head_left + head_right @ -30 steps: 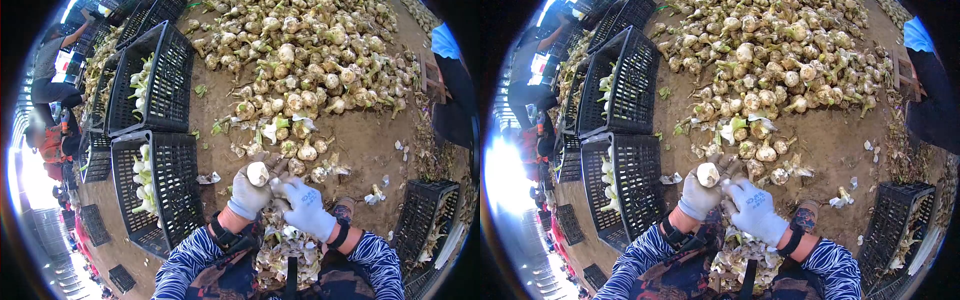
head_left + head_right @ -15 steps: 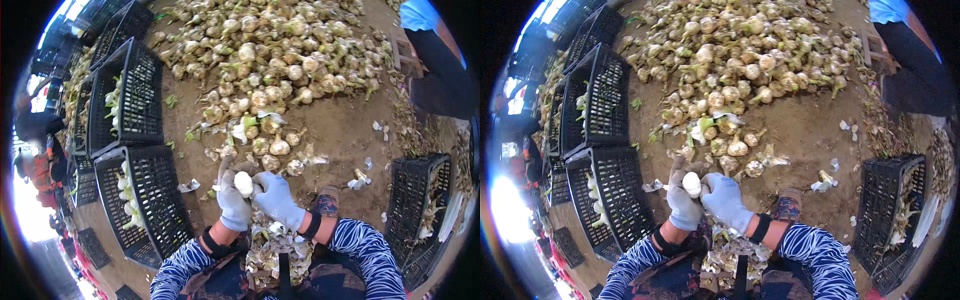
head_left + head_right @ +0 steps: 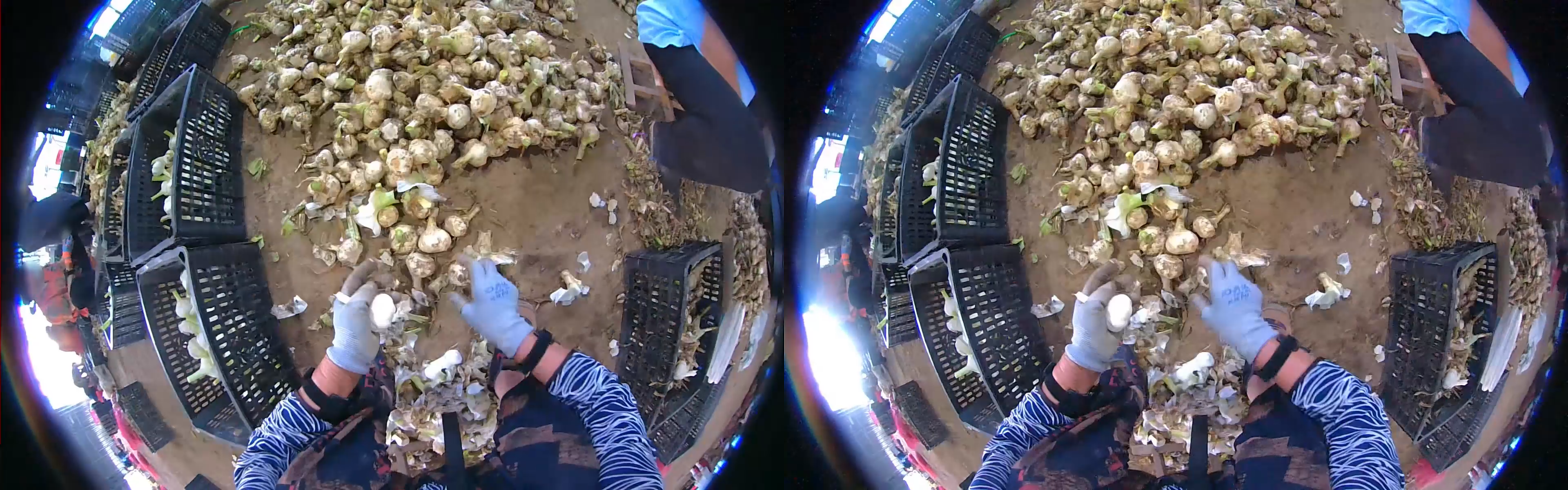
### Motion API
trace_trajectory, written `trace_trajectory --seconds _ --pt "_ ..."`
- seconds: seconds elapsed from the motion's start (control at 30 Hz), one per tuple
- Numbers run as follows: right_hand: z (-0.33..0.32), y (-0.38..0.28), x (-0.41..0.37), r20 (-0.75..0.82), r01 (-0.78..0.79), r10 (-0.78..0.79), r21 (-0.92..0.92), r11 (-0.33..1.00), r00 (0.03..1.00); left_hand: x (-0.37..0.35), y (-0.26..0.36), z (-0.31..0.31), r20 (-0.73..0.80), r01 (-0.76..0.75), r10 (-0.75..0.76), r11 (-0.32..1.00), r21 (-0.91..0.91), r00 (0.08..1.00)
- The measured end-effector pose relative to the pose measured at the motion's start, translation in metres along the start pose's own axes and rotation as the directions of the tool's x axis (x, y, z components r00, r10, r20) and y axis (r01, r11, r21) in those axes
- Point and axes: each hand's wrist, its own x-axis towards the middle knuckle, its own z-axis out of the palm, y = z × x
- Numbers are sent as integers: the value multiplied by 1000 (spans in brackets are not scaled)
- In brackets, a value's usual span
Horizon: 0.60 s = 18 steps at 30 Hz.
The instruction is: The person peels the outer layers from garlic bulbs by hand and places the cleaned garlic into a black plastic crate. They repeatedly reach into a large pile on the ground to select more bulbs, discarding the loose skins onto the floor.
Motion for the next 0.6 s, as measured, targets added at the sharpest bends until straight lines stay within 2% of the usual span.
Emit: trace_trajectory --seconds 0.03,0.07,0.13,0.17,0.2,0.27,0.3,0.33,0.37,0.4,0.47,0.53,0.57,0.6 --pt "7 13 7 8 -7 7 -71 997 1000 1 -4 2 43 -31 27 994 100 999" --pt "17 25 14 -9 -18 17 -94 995 1000 3 -5 3 26 7 -14 963 271 1000" --pt "32 46 26 140 131 -114 -114 985 983 2 -7 11 167 -7 -57 932 362 984" --pt "35 51 27 80 134 -134 5 991 988 12 -20 2 187 -38 -67 861 507 980" --pt "37 51 29 14 148 -151 131 980 988 16 -34 -4 237 -95 -31 860 501 971" --pt "17 24 28 63 17 -52 459 888 997 1 -21 11 350 -217 -16 758 615 937" --pt "9 11 25 176 -110 -16 682 723 984 -4 -23 16 321 -152 -43 817 556 946" --pt "2 -1 21 294 -247 -17 833 495 956 -4 -27 17 326 -158 -37 821 549 945" --pt "-1 -9 20 399 -384 21 866 321 917 -3 -31 17 355 -179 6 872 456 935" --pt "-6 -14 20 397 -382 21 865 324 917 -3 -32 20 379 -197 49 912 360 924" --pt "-17 -24 22 455 -444 28 851 280 890 -7 -23 27 334 -218 70 876 429 940" --pt "-18 -29 22 505 -479 -15 826 297 863 -11 -19 31 314 -210 118 937 280 942" --pt "-10 -32 20 423 -407 -11 879 249 906 -9 -24 32 317 -317 217 896 311 923" --pt "-4 -39 19 338 -331 -4 924 194 941 -10 -21 30 327 -402 264 774 490 907"
